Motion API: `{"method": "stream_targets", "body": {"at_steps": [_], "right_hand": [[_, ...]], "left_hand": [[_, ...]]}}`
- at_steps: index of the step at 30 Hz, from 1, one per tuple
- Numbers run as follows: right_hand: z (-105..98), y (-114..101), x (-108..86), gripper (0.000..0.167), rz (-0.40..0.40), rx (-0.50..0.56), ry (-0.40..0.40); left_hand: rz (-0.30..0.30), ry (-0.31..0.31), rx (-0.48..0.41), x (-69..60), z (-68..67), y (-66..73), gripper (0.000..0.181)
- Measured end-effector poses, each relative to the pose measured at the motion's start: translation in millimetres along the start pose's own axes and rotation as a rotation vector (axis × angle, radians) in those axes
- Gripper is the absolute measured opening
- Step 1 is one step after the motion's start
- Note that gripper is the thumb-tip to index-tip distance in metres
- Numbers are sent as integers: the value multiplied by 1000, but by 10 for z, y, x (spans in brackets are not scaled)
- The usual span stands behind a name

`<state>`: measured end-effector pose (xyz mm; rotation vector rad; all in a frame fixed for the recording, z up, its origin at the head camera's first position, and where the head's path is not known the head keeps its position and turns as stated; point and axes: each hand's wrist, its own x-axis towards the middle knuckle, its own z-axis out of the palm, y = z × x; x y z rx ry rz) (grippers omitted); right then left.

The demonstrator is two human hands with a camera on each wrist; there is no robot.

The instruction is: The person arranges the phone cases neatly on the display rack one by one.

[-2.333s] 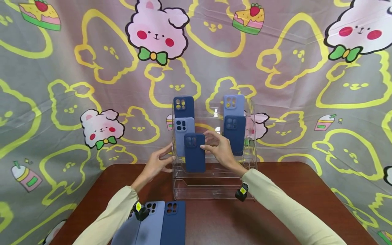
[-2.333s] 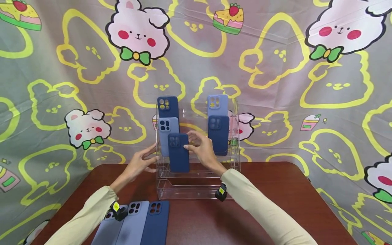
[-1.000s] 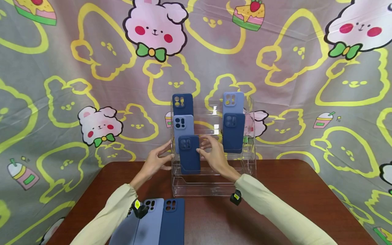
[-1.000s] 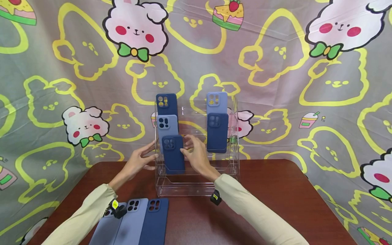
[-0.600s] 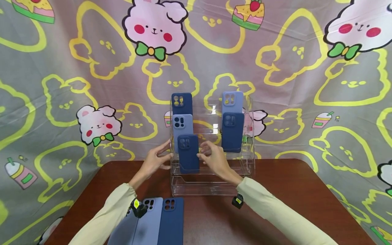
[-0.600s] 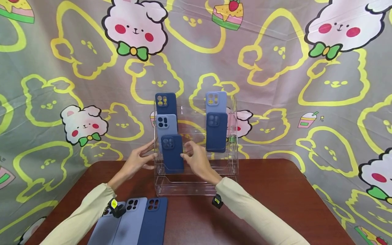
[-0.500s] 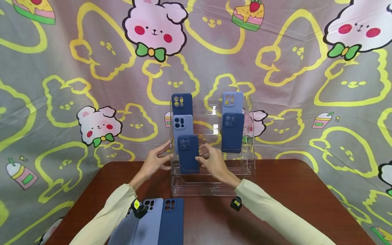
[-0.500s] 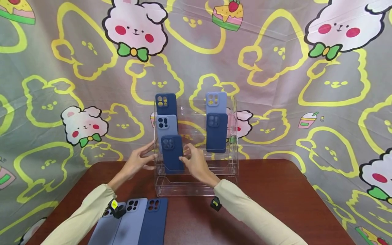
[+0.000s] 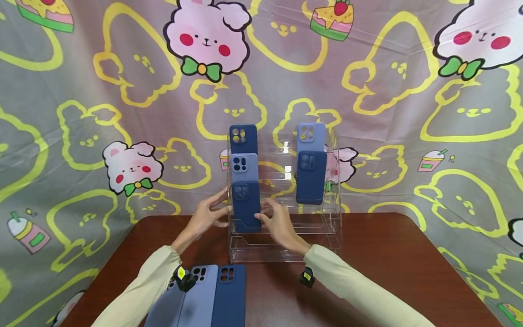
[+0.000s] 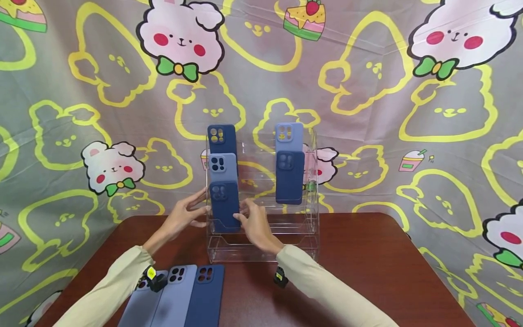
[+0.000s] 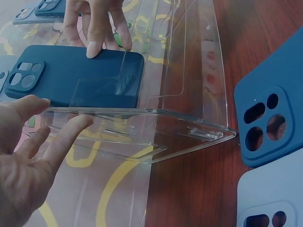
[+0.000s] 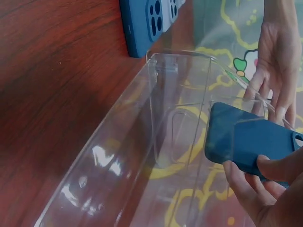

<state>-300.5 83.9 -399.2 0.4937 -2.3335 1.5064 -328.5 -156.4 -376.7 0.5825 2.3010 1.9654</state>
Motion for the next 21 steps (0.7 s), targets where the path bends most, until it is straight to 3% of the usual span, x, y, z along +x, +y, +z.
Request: {"method": "stream_targets", "body": {"at_steps": [5, 11, 21], "right_hand": [[-133, -14, -34, 28, -33, -90, -6], [-503, -14, -92, 30, -83, -145, 5], [-1062, 29, -217, 25, -109, -209, 103]], "left_hand": [[-9, -3, -10, 8, 1, -1, 68], [-5, -5, -5, -6, 9, 9, 68], [-16, 10, 11, -9, 13, 23, 68]]}}
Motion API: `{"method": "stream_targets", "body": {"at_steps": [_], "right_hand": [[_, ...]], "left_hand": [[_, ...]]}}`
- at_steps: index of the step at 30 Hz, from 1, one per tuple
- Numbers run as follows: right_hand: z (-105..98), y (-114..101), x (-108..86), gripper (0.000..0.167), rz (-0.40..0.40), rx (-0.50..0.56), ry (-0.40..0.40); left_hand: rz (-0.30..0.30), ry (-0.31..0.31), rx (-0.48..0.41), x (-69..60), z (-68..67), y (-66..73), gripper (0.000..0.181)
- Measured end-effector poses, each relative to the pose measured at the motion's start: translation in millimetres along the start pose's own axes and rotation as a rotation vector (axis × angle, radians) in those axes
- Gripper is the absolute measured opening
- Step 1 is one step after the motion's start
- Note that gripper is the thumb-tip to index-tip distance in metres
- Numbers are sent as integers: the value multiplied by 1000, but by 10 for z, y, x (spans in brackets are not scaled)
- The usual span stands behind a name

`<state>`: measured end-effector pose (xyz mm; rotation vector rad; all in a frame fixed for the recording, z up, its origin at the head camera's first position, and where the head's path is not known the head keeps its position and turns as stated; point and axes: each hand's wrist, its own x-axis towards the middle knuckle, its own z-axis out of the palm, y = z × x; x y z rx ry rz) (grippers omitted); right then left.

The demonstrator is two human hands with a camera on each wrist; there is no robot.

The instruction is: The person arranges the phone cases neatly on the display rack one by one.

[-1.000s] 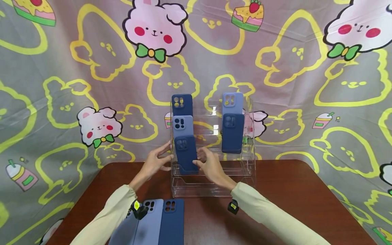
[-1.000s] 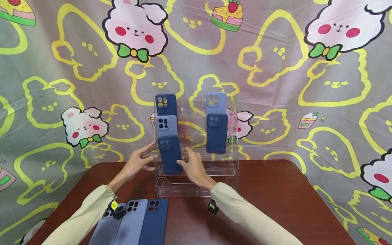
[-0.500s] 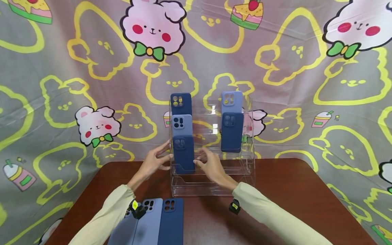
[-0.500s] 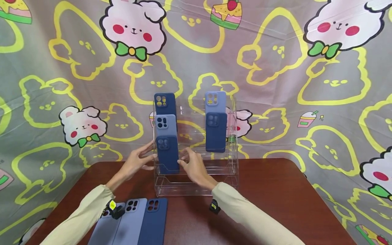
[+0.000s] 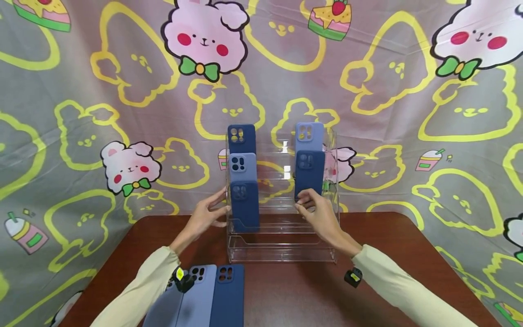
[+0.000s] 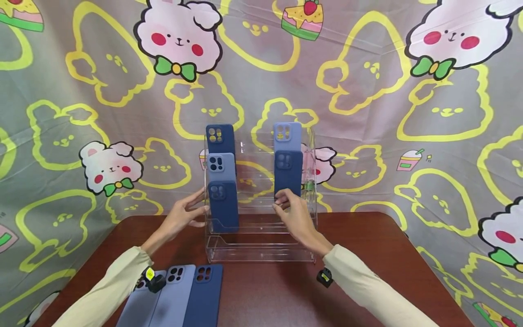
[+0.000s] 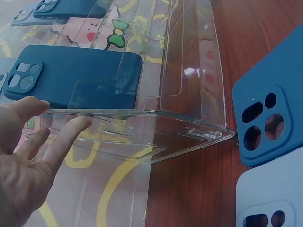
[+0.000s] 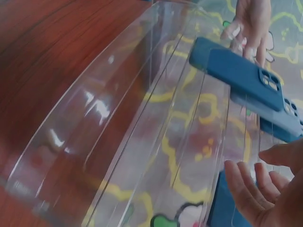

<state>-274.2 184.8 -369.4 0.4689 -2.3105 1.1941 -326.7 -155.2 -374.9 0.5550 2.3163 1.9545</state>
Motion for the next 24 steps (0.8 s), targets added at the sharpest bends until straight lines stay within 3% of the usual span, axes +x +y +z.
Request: {"method": "stream_targets", "body": {"at_steps": [6, 13, 19, 24], "right_hand": [[-220, 93, -106, 21, -43, -123, 104], [-436, 289, -135, 24, -149, -270, 315], [-571, 435, -167, 39, -60, -327, 414], [-645, 482, -222, 44, 63, -261, 339]], "left_hand": [[0, 2, 3, -8, 6, -6, 68], [4, 4, 9, -10, 8, 2, 69], [5, 12, -5, -16, 12, -4, 68], [22, 5, -16, -22, 12, -23, 67]]}}
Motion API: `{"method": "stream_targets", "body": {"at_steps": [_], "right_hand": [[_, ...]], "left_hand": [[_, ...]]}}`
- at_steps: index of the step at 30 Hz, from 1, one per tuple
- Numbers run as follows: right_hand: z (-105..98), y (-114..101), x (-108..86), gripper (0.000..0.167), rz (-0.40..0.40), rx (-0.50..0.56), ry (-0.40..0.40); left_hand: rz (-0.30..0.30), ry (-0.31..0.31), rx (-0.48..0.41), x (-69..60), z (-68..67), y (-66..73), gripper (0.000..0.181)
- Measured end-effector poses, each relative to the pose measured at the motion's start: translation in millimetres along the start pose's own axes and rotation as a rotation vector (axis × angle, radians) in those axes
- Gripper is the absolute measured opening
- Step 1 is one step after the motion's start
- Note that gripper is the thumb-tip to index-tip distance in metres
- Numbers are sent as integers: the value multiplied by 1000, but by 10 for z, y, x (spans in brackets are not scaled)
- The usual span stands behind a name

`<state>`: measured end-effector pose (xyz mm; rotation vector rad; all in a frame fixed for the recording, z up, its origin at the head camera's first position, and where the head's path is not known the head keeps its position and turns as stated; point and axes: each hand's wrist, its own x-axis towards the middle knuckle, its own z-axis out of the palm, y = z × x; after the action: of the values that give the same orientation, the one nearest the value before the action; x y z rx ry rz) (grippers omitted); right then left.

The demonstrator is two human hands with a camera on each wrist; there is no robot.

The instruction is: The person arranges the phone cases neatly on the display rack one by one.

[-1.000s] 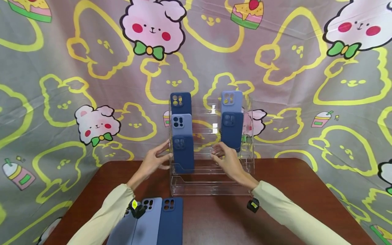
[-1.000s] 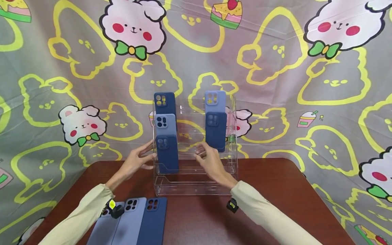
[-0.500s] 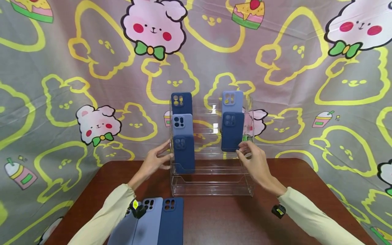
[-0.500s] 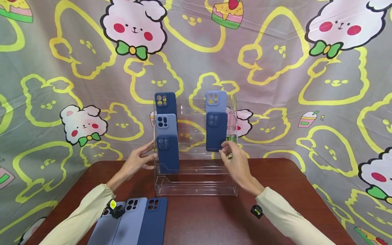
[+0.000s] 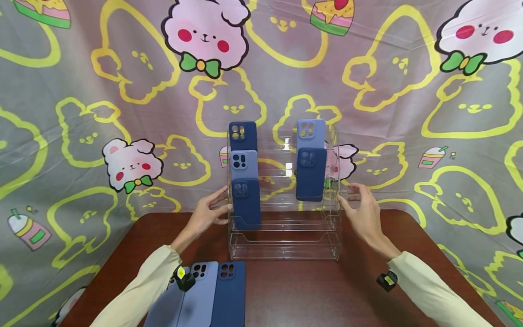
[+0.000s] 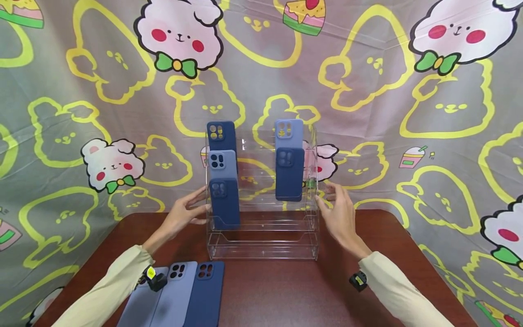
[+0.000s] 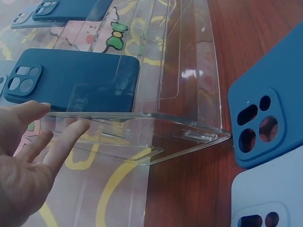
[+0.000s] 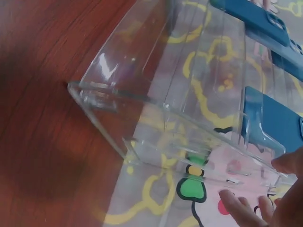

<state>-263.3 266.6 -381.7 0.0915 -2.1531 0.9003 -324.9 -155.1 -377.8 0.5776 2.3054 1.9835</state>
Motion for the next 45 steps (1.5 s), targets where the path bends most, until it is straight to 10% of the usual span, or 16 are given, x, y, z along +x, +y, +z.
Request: {"method": "stream_targets", "body": {"at_steps": [13, 28, 40, 45], "right_hand": [[-117, -33, 6, 45, 217, 232, -296], [-191, -69, 54, 45, 277, 243, -435], [-249, 10, 93, 64, 425, 493, -569], [-256, 32, 88, 66, 405, 492, -587]], "left_hand": [[18, -28, -2, -76, 41, -43, 69], [-8, 49, 404, -568, -275, -86, 62], [-396, -130, 798, -1119, -902, -316, 90], [-401, -185, 814, -1254, -996, -417, 80]]}}
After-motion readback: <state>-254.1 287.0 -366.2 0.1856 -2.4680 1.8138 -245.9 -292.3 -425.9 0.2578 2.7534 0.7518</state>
